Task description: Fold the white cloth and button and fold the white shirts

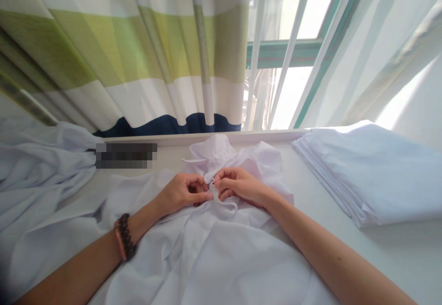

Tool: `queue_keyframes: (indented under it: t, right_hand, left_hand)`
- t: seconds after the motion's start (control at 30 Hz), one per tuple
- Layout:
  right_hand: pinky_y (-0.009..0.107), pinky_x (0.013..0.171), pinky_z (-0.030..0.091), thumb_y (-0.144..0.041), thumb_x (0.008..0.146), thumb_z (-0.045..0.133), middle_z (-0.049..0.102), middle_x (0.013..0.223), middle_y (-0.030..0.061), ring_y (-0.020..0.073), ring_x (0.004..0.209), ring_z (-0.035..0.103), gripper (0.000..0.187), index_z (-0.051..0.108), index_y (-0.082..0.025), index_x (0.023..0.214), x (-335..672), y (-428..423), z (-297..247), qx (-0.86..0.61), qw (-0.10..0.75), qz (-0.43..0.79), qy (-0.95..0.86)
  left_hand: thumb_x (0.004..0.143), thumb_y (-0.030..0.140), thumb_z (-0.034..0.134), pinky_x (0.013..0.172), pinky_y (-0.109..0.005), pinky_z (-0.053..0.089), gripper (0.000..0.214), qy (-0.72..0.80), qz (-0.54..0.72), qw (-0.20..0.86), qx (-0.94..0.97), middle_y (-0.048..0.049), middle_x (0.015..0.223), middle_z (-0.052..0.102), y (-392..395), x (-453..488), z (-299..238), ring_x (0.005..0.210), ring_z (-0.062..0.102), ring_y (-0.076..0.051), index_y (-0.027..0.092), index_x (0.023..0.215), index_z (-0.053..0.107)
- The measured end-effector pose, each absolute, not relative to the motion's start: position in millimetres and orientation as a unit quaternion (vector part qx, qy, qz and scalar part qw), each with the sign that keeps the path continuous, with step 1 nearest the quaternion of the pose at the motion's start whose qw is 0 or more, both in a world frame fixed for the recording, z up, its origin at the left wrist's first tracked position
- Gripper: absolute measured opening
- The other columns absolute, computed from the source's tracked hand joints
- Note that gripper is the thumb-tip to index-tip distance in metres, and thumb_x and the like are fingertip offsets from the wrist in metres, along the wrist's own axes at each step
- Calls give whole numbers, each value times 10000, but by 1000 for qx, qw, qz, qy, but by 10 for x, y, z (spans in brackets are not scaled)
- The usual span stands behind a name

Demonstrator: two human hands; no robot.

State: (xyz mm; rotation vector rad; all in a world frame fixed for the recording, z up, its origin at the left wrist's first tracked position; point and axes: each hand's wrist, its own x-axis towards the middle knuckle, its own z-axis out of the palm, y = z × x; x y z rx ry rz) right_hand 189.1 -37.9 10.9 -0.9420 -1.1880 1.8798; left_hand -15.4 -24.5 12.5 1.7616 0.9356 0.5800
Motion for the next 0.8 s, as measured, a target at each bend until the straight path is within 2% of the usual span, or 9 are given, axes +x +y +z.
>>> queue_keyframes:
  t: [0.13, 0.33, 0.47, 0.57, 0.8]
  right_hand:
    - [166, 538, 439, -172, 691, 702, 634, 631, -10, 63, 551, 579, 116, 657, -145, 795, 1914, -352, 91, -353, 336, 746, -453]
    - [148, 473, 332, -107, 705, 667, 612, 628, -46, 35, 509, 474, 151, 658, -151, 848, 1948, -344, 60, -319, 329, 720, -522]
    - [188, 594, 399, -126, 713, 701, 677, 799, -1, 80, 657, 570, 176, 649, -160, 878, 1957, -351, 42, -303, 321, 724, -530]
    - [209, 635, 407, -151, 715, 722, 676, 826, 3, 97, 699, 584, 168, 643, -163, 862, 1956, -349, 39, -299, 322, 725, -531]
    - [204, 625, 388, -189, 701, 758, 633, 784, -19, 86, 680, 547, 178, 620, -166, 812, 1962, -334, 23, -295, 329, 721, -534]
  left_hand:
    - [701, 399, 761, 486, -185, 386, 294, 383, 239, 511, 732, 40, 518, 594, -245, -152, 125, 479, 504, -78, 140, 716, 623]
    - [682, 360, 779, 506, -193, 431, 265, 383, 239, 524, 722, 38, 515, 613, -250, -148, 141, 481, 543, -89, 145, 686, 624]
    - [673, 332, 789, 507, -187, 433, 254, 381, 247, 527, 718, 44, 513, 610, -247, -148, 130, 481, 544, -87, 148, 682, 614]
    - [686, 340, 784, 510, -184, 428, 268, 368, 252, 520, 729, 47, 529, 604, -249, -150, 105, 492, 537, -83, 152, 692, 594]
    - [713, 337, 774, 547, -182, 444, 363, 324, 326, 424, 781, 63, 697, 598, -291, -136, 60, 549, 507, -72, 214, 983, 566]
